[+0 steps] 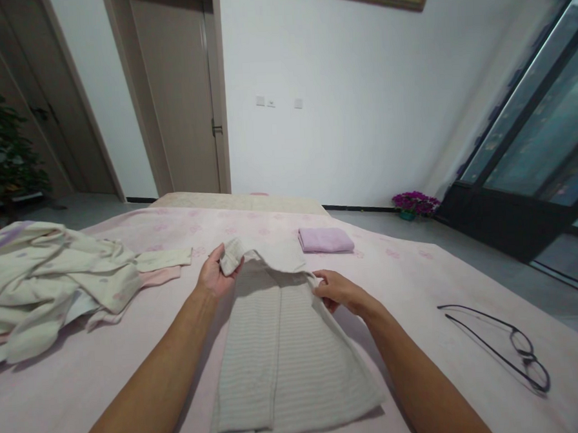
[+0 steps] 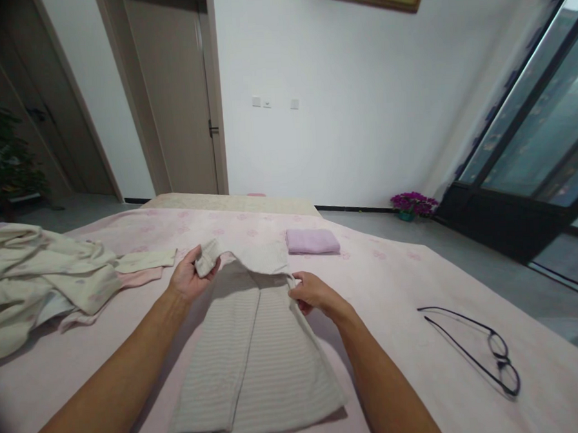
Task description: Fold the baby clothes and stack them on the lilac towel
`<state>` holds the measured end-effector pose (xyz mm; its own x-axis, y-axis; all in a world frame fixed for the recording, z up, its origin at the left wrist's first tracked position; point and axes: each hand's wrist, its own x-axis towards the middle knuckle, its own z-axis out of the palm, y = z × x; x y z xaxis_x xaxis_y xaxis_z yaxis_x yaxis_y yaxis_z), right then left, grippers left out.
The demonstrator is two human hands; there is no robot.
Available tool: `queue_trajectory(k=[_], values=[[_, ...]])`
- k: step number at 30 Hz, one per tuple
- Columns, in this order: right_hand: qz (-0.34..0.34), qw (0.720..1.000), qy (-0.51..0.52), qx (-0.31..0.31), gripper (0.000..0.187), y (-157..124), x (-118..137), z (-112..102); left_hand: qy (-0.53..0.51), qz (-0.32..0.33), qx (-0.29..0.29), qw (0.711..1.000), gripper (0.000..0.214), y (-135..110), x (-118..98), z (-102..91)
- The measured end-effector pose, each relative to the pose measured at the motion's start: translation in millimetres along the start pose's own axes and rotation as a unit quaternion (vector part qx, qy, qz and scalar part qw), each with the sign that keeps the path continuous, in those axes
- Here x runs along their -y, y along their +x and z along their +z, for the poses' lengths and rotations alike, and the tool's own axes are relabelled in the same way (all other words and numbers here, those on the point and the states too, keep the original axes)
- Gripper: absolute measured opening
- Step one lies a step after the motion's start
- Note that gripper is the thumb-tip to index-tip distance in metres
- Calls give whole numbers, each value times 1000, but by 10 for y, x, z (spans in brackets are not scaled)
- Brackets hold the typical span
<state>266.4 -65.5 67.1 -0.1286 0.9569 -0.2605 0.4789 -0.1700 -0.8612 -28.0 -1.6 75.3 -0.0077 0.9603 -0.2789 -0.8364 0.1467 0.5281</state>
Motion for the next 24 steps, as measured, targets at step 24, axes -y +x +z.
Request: queue_trajectory(k=[24], values=[[-48, 982, 181, -37, 32, 246, -157, 364, 736, 178, 412, 506, 16, -907, 593, 292]])
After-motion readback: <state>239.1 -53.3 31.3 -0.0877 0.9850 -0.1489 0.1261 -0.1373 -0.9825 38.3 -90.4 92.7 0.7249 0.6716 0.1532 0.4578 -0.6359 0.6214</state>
